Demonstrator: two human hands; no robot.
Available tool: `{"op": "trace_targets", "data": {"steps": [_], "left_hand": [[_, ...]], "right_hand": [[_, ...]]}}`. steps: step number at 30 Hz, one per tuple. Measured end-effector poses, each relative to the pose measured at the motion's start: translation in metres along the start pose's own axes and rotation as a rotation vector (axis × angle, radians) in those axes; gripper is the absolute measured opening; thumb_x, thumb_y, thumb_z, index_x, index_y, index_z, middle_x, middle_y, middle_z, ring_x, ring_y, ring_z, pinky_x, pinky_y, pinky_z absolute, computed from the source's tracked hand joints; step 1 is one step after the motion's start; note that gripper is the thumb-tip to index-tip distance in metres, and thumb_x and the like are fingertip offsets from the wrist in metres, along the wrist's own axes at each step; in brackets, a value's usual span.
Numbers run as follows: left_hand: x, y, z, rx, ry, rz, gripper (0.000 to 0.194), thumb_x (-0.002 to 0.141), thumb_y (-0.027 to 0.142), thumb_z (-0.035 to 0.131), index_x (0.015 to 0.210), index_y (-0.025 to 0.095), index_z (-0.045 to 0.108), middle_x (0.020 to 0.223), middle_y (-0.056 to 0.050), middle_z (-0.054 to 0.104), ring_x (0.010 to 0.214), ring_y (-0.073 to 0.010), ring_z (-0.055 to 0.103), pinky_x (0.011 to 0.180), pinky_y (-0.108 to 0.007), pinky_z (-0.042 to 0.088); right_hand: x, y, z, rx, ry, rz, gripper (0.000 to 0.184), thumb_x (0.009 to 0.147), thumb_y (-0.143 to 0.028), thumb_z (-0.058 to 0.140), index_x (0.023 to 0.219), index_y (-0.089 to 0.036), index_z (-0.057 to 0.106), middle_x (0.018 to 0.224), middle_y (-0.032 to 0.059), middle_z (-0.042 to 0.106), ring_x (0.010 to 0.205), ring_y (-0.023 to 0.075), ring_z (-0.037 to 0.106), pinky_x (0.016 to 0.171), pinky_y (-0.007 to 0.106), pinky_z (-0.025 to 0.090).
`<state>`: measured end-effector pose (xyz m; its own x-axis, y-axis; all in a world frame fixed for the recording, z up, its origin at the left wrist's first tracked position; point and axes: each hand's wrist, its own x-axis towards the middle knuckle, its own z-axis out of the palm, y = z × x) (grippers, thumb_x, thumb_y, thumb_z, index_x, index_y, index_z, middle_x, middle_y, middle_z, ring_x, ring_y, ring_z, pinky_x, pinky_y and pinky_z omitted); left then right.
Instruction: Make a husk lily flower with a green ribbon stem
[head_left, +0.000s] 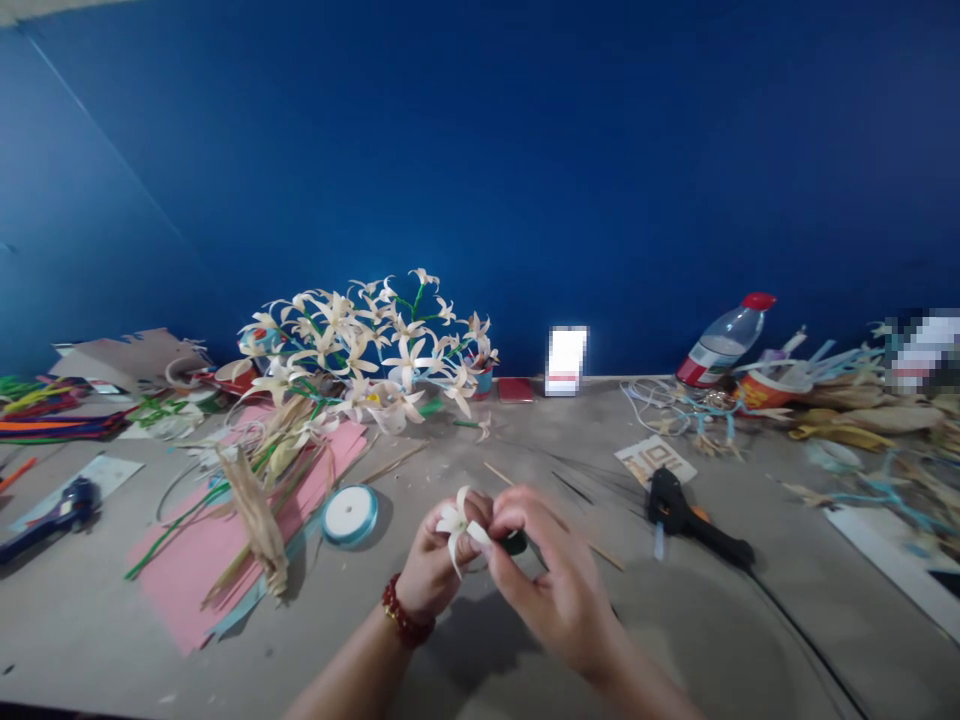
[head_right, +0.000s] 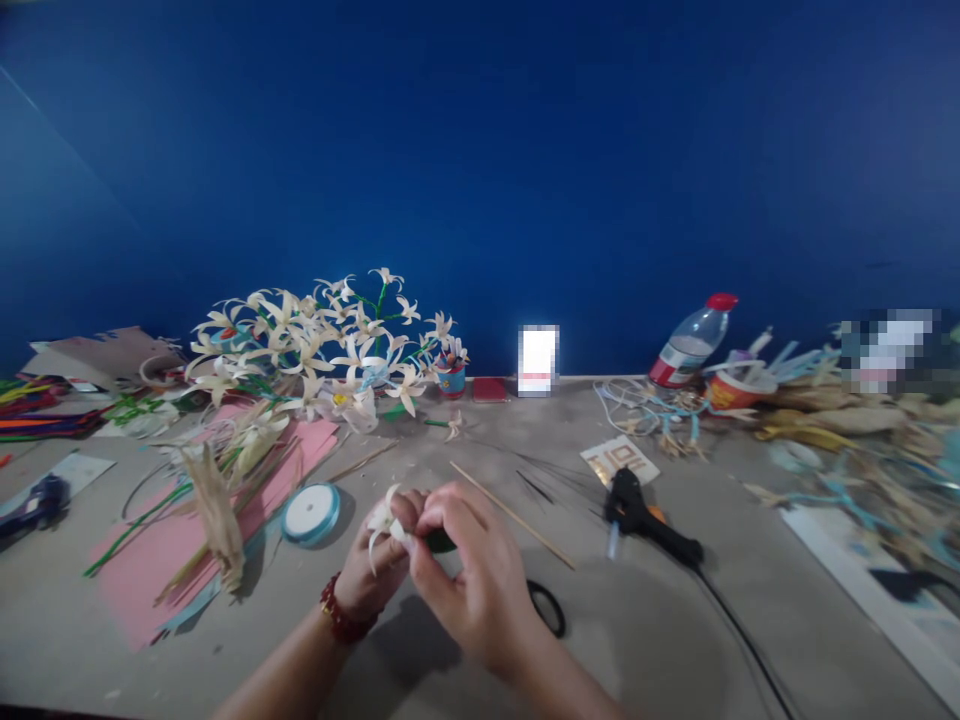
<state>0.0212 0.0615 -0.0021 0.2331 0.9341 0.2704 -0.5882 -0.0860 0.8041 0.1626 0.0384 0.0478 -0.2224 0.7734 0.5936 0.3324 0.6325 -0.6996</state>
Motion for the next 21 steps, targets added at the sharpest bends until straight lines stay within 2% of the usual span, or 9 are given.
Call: {"op": "trace_targets", "data": {"steps": [10, 16, 21], "left_hand": [[-0.0011, -0.0029, -0.004, 0.013, -0.002, -0.056, 0.034, 0.07, 0.044, 0.079, 0.069, 0.017, 0.06, 0.073, -0.001, 0.053, 0.073, -0.0165, 0.048, 0.073, -0.032, 0.043], [-0.0005, -0.0005, -0.003, -0.015, 0.023, -0.102, 0.034, 0.066, 0.042, 0.082, 0.07, 0.017, 0.061, 0.073, -0.001, 0.052, 0.074, -0.017, 0.05, 0.073, -0.032, 0.045], [0.0009, 0.0007, -0.0011, -0.05, -0.011, -0.103, 0.033, 0.067, 0.041, 0.082, 0.07, 0.017, 0.059, 0.072, -0.001, 0.052, 0.073, -0.0164, 0.051, 0.071, -0.031, 0.044]], "right_hand": [[0.0017, -0.0019, -0.0034, -0.015, -0.027, 0.004, 0.009, 0.085, -0.013, 0.056, 0.088, -0.022, 0.055, 0.089, 0.0055, 0.06, 0.083, 0.0199, 0.06, 0.074, 0.033, 0.051], [0.0053, -0.0049, -0.0035, -0.001, -0.005, -0.018, 0.009, 0.085, -0.013, 0.055, 0.087, -0.021, 0.057, 0.084, 0.0045, 0.06, 0.081, 0.0197, 0.06, 0.073, 0.032, 0.051], [0.0055, -0.0049, -0.0039, 0.011, -0.017, 0.016, 0.008, 0.083, -0.013, 0.056, 0.084, -0.021, 0.057, 0.084, 0.0044, 0.06, 0.08, 0.0194, 0.059, 0.071, 0.031, 0.05]]}}
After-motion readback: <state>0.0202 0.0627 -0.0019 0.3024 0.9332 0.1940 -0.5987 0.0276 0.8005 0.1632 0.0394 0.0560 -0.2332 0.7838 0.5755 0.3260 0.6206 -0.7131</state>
